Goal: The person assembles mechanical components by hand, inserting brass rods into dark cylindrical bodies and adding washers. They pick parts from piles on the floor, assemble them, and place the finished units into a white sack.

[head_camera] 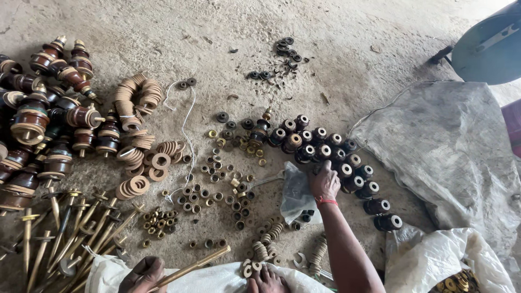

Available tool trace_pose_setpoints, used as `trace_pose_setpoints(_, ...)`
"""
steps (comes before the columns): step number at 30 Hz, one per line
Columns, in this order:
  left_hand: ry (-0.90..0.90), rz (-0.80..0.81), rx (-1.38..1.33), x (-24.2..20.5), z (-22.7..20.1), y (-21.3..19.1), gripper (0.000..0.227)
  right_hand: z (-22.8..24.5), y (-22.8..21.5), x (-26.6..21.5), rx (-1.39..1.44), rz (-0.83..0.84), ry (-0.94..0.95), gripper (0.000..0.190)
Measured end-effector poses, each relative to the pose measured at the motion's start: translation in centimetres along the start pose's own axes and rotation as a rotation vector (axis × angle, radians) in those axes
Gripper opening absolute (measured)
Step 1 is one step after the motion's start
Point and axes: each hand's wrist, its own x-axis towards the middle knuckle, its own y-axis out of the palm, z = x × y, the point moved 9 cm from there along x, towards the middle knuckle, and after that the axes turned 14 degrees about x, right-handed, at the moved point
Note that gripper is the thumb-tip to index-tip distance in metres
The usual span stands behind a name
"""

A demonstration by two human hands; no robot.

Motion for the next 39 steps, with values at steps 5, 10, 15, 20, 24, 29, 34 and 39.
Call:
trace_pose_setpoints(5, 0.105, 0.270, -0.162, -2.7, -4.3, 5.6, 0.026, 2.5, -2.1, -1.1, 0.002, -0.026, -0.043, 0.064)
trace_pose_setpoints(10, -0.194, 0.105, -0.324, -7.7, -7.5, 7.0, 0.029, 5.7, -4.2, -7.6, 0.966, 0.105, 0.165, 0.053)
trace_pose_setpoints(15, -0.090, 0.031, -0.474, -9.6, -13.2, 8.5, 0.023, 16.6, -2.3, -19.1, 1.414, 0.977, 0.237, 0.053)
trace_pose_setpoints(20, 0.004, 0.083, -0.542, -11.9, -15.7, 8.9, 0.030, 25.8, -7.0, -22.6, 0.957, 1.056, -0.103, 0.060)
trace_pose_setpoints(24, -0.051, 0.169, -0.541, -13.4, -18.1, 9.5, 0.059, 33.7, -14.5, -24.9, 0.581, 0.991, -0.859, 0.056)
trace_pose_setpoints(29, 0.016, 0.379, -0.695, -14.7, -20.3, 11.8, 0.076, 38.3, -16.1, -24.3, 0.890, 1.067, -0.902, 0.044)
trace_pose_setpoints(34, 0.168, 0.323, -0.843, -13.8, -19.7, 10.1, 0.050, 40.3, -4.4, -17.6, 1.406, 0.989, -0.346, 0.020)
trace_pose_setpoints(39, 0.359, 0.228, -1.017, -12.4, -20.7, 6.2, 0.029, 37.4, 15.5, -21.1, 0.539, 0.948, -0.400, 0.032)
